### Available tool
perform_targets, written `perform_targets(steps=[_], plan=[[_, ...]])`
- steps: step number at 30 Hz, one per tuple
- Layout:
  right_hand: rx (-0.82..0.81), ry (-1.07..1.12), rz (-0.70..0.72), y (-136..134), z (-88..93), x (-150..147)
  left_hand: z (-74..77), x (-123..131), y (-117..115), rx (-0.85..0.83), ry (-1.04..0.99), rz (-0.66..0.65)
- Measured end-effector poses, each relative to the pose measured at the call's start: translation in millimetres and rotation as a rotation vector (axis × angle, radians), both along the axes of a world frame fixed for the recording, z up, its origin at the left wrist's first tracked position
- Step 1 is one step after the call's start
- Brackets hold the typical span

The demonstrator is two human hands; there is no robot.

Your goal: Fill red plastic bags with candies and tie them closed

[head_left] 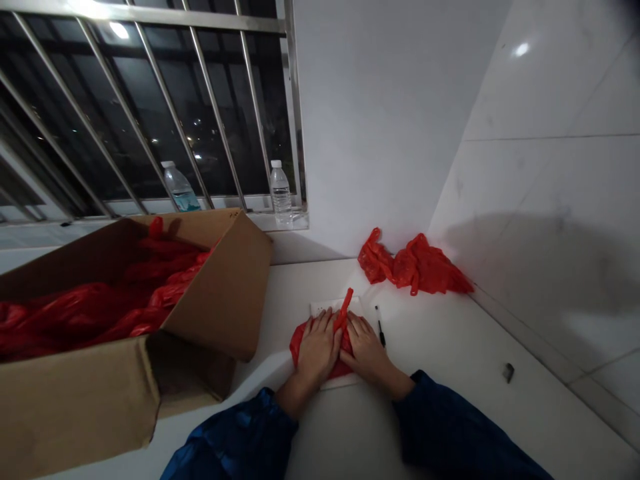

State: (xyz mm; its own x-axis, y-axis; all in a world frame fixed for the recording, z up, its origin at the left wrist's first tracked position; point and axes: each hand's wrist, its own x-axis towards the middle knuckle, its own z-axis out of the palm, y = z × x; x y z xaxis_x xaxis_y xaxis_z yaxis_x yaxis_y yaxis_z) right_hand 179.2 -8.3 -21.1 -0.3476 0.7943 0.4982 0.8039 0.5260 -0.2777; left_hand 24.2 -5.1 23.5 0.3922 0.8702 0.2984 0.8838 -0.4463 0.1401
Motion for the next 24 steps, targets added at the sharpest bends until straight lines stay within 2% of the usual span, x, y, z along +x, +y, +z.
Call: perform_targets(steps=[6, 11, 24], plan=[[0.031, 0.001, -0.030, -1.5, -1.1, -2.7, -11.3, -4.1, 1.3, 0.015, -0.133, -0.025], [0.029, 0.007, -0.033, -1.5, -0.6, -3.9, -18.7, -5.9, 4.8, 0.023, -0.153, -0.035], [-0.007, 0.050, -0.022, -1.1, -2.2, -5.4, -25.7, -5.9, 9.4, -0.006, -0.205, -0.043]])
